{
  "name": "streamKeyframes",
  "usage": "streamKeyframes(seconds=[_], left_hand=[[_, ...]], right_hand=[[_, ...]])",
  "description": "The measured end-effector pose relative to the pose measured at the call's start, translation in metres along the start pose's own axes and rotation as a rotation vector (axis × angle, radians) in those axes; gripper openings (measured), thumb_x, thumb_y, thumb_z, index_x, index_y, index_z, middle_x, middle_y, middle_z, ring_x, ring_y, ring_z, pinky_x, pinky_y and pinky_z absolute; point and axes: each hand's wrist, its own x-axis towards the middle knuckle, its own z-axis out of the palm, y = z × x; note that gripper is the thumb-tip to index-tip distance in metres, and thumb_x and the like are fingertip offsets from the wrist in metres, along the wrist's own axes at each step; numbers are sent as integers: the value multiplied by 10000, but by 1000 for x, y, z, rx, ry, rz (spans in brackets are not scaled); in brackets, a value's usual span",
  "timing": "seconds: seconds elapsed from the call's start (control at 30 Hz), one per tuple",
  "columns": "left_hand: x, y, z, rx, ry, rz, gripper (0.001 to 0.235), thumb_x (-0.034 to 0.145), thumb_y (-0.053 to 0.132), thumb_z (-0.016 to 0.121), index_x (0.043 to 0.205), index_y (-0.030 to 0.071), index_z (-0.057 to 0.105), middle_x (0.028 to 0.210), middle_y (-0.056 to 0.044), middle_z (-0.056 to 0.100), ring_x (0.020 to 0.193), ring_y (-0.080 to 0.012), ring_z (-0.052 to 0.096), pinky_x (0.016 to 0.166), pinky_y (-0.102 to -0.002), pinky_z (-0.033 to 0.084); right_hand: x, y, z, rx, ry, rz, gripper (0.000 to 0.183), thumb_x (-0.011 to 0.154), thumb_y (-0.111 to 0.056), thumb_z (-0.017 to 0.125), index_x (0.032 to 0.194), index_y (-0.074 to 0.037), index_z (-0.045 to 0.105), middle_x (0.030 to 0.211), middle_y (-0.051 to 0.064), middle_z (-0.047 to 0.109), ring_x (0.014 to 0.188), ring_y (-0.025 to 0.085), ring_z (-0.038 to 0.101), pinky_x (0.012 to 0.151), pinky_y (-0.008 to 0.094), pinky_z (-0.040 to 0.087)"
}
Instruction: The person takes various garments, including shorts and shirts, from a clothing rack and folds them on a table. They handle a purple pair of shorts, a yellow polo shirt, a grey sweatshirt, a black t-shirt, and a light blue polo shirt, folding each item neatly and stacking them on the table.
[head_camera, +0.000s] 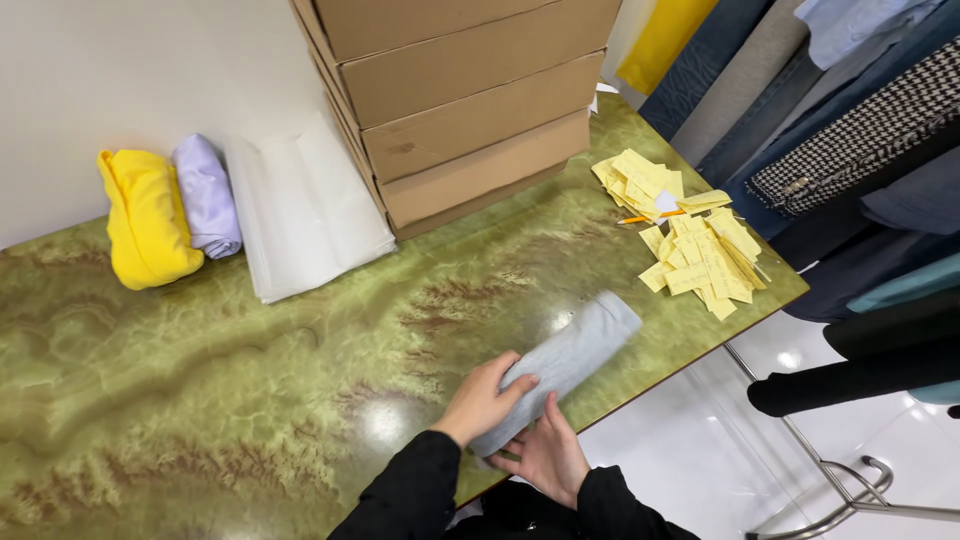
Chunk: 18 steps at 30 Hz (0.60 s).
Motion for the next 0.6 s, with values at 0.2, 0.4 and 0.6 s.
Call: streamKeyframes(seconds=[0.2, 0.4, 0.6], left_hand=[[24, -14, 32, 239, -31, -253, 628, 933, 677, 599, 1286, 160, 646, 1264, -75, 613, 1111, -311, 669, 888, -489, 553], [19, -36, 37, 350, 76, -328, 961, 763, 846, 701, 1389, 136, 537, 1367, -120, 519, 1323, -350, 475, 1075, -504, 446], [8, -59, 15, 331, 29, -456, 1020, 724, 830, 722, 1360, 49, 562, 1368, -146, 585, 1352, -376, 488, 1084, -506, 455]], right_hand=[[-30, -35, 25, -227, 411, 35, 1055, 752, -691, 511, 1528, 20, 442, 1475, 381, 560, 1223, 505, 635, 994, 609, 565], [-10, -68, -8, -322, 589, -254, 607, 921, -395, 657, 1360, -42, 430, 1051, 304, 626, 922, 425, 700, 870, 556, 615], [79, -72, -32, -596, 403, -160, 476, 948, -316, 683, 1381, -163, 558, 1223, 218, 762, 886, 389, 734, 744, 490, 611]])
